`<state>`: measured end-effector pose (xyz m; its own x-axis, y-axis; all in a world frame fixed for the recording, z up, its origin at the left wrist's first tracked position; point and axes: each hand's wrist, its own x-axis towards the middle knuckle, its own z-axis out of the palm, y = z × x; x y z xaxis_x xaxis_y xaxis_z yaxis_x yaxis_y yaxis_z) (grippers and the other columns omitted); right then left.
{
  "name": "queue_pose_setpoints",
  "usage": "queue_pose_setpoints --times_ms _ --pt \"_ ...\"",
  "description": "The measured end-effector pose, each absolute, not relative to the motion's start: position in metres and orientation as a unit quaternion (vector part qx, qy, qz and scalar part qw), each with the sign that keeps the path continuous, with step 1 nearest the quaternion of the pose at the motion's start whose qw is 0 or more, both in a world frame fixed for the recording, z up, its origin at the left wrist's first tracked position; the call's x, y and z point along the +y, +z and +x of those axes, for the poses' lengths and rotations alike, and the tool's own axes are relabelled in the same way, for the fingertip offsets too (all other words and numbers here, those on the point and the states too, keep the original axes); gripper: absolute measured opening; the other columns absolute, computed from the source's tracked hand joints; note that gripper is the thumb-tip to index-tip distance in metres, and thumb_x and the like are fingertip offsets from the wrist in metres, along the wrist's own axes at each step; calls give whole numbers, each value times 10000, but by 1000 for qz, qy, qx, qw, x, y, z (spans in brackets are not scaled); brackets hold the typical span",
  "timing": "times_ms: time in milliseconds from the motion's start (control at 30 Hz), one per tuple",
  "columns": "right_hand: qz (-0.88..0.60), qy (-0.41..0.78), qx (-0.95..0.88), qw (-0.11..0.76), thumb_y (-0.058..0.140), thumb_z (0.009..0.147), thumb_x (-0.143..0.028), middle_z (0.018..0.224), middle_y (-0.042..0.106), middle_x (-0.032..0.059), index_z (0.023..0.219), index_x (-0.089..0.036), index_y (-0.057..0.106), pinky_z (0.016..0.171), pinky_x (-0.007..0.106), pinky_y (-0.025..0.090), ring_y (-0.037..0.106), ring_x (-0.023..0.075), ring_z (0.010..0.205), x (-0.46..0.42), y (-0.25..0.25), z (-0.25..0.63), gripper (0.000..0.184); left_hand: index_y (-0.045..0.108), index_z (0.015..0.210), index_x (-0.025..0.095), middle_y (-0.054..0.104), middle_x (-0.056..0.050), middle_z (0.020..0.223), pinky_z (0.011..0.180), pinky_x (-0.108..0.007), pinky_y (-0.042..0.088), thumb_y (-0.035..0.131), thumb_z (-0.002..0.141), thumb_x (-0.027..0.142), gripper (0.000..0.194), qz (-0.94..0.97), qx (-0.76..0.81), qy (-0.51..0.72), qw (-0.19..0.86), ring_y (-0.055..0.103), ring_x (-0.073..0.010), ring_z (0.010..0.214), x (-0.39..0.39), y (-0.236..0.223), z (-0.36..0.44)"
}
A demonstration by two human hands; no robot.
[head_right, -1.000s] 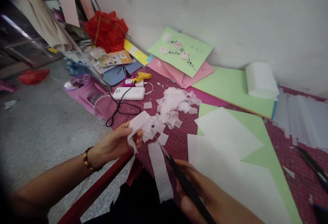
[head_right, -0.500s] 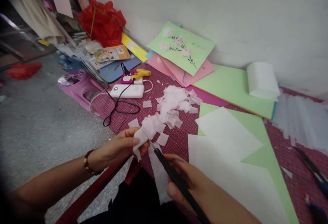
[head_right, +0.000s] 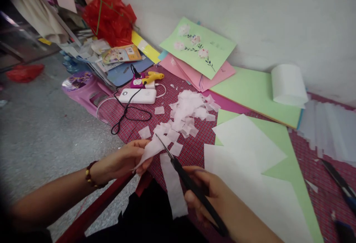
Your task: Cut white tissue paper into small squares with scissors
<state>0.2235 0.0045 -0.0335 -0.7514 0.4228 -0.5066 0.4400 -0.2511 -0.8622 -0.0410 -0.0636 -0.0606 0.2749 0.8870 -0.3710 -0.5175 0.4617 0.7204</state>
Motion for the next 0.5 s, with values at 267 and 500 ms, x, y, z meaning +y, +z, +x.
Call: queue_pose_setpoints --times_ms 267,500 --pt "286 -671 684 12 535 864 -538 893 634 71 1326 -302 507 710 401 545 621 267 796 13 -35 243 520 681 823 109 631 -7 660 551 -180 406 770 700 280 229 249 461 532 665 541 -67 547 -57 -52 -44" --pt "269 -686 676 20 523 872 -547 990 619 96 1379 -267 438 806 416 530 621 278 911 9 -39 246 586 678 845 117 665 -22 752 574 -201 405 764 716 315 251 279 470 477 689 559 -80 588 -47 -58 -33"
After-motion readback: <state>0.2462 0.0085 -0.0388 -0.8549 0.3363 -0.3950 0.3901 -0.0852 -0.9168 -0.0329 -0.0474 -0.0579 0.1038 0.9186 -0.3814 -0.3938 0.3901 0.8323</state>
